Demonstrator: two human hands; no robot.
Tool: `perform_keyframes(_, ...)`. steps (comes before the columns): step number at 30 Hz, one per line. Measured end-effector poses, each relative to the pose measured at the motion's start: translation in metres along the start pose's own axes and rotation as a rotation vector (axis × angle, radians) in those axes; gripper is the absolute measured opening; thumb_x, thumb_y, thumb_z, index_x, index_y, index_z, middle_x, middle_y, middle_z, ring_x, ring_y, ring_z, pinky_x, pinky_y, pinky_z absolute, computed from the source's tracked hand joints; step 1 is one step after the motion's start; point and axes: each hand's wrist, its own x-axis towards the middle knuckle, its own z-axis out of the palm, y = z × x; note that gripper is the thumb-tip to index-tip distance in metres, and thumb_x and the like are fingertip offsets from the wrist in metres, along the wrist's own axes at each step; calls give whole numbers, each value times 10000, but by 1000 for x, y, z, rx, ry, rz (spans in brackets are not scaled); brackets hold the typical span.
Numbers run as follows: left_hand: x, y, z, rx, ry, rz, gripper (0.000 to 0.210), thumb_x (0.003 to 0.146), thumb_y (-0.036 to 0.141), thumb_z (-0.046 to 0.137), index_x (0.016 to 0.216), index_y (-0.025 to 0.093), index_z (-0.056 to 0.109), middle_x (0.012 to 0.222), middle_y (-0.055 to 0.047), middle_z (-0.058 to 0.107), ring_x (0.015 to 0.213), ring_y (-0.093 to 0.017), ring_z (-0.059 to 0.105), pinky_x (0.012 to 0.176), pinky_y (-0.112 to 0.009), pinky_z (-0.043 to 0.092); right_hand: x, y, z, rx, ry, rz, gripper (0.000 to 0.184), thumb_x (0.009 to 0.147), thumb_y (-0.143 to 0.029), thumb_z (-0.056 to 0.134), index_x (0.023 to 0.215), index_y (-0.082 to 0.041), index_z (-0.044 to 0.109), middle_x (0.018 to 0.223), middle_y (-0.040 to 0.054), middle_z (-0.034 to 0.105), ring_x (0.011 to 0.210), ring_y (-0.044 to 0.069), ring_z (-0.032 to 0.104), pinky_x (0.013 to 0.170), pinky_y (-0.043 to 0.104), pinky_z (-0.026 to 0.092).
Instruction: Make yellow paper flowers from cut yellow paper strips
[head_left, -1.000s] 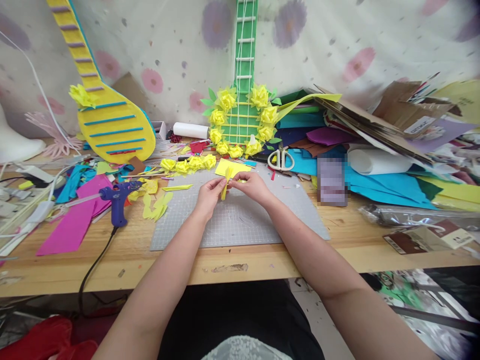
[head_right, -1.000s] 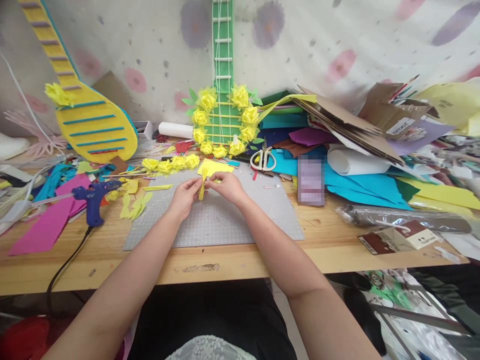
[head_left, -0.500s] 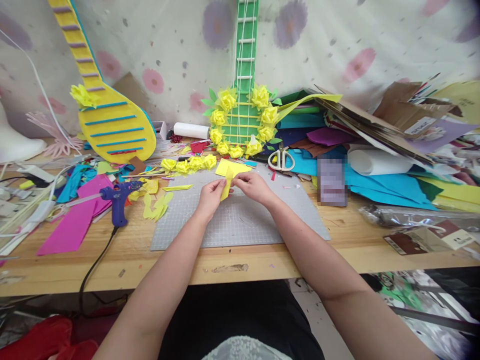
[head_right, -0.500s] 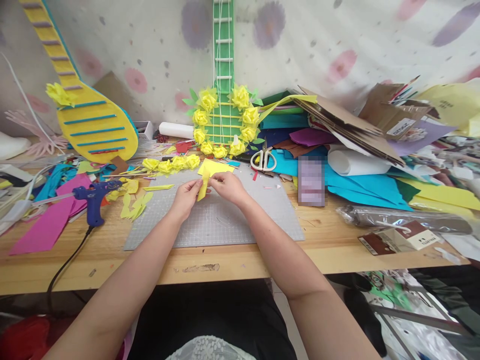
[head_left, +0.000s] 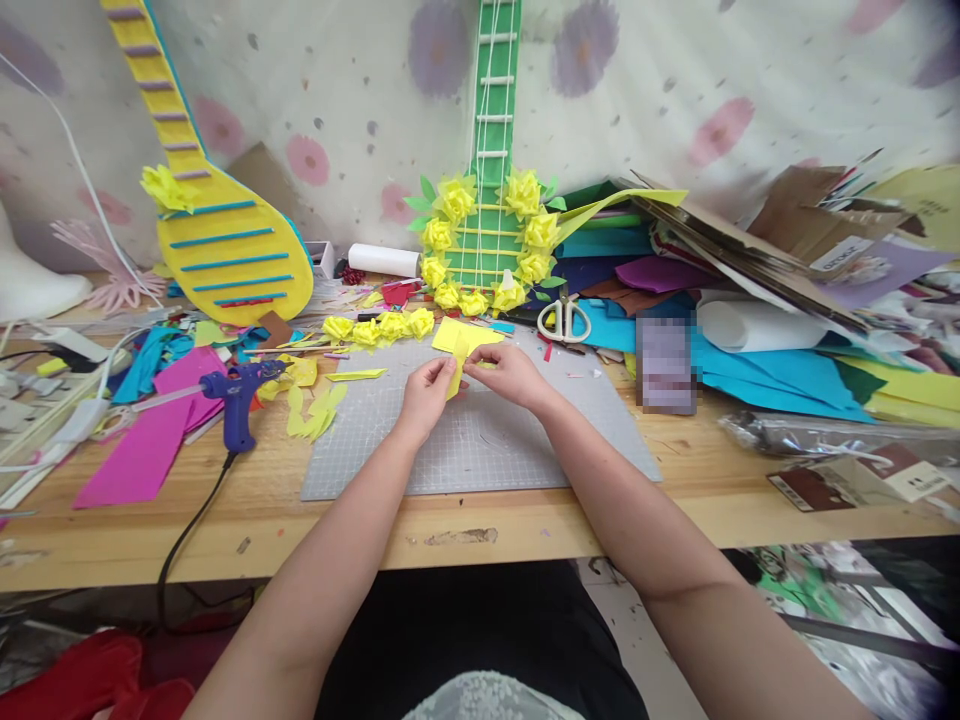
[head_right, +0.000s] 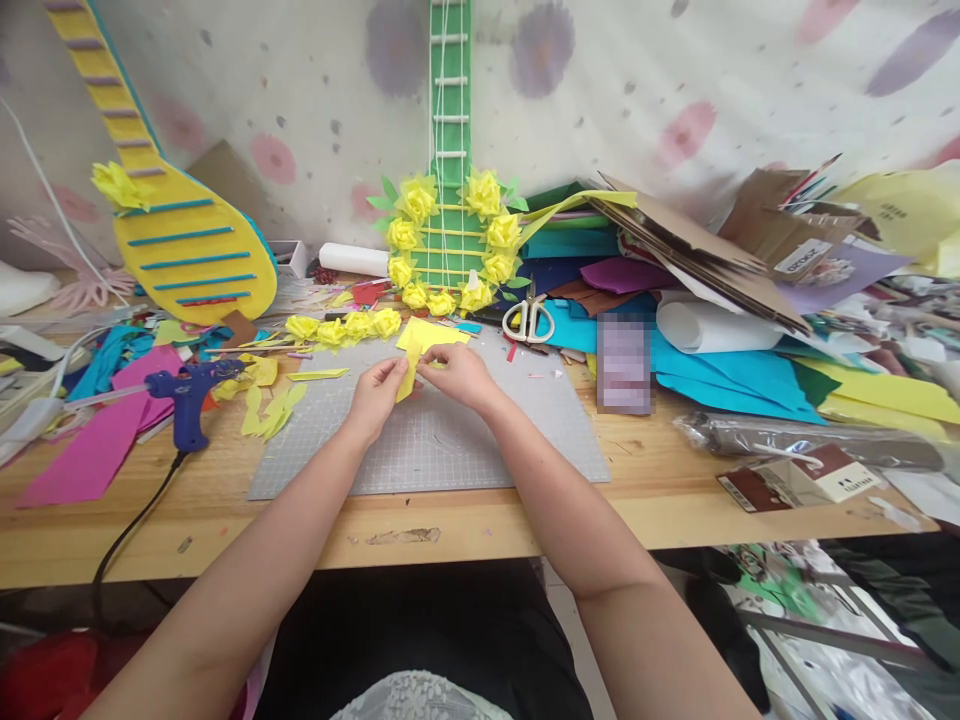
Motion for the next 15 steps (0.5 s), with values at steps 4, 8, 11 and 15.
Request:
perform_keyframes(4, 2, -4, 0, -2, 3, -19, 268, 651, 389, 649, 792, 163, 664, 715, -16, 632, 621, -125, 593, 554, -239, 472, 1, 2, 0, 30, -18, -11, 221, 726, -359, 513, 715, -180, 642, 754, 18, 642, 705, 141, 533, 635, 249, 365)
perform_keyframes(8, 6, -12, -4, 89, 97, 48, 232, 697, 385, 600, 755, 177, 683, 662, -4, 607, 616, -114, 556, 555, -218, 435, 1, 0, 1, 27, -3, -37, 186, 723, -330, 527, 720, -188, 648, 789, 18, 654, 750, 150, 541, 670, 259, 372)
perform_keyframes(11, 4, -10, -5, 245, 200, 190, 143, 704, 309, 603, 694, 196, 690, 670, 2, 597, 678, -111, 524, 626, -201, 412, 1, -2, 2, -2, 18, -66, 149, 714, -290, 540, 715, -192, 652, 790, 14, 660, 771, 155, 542, 694, 268, 371)
perform_keyframes(15, -1, -3, -4, 340, 228, 300, 96, 698, 234, 605, 655, 212, 687, 674, 4, 589, 717, -120, 501, 689, -201, 391, 1, -4, 1, -36, 30, -61, 139, 713, -283, 548, 700, -194, 655, 785, 17, 666, 773, 164, 544, 704, 282, 372)
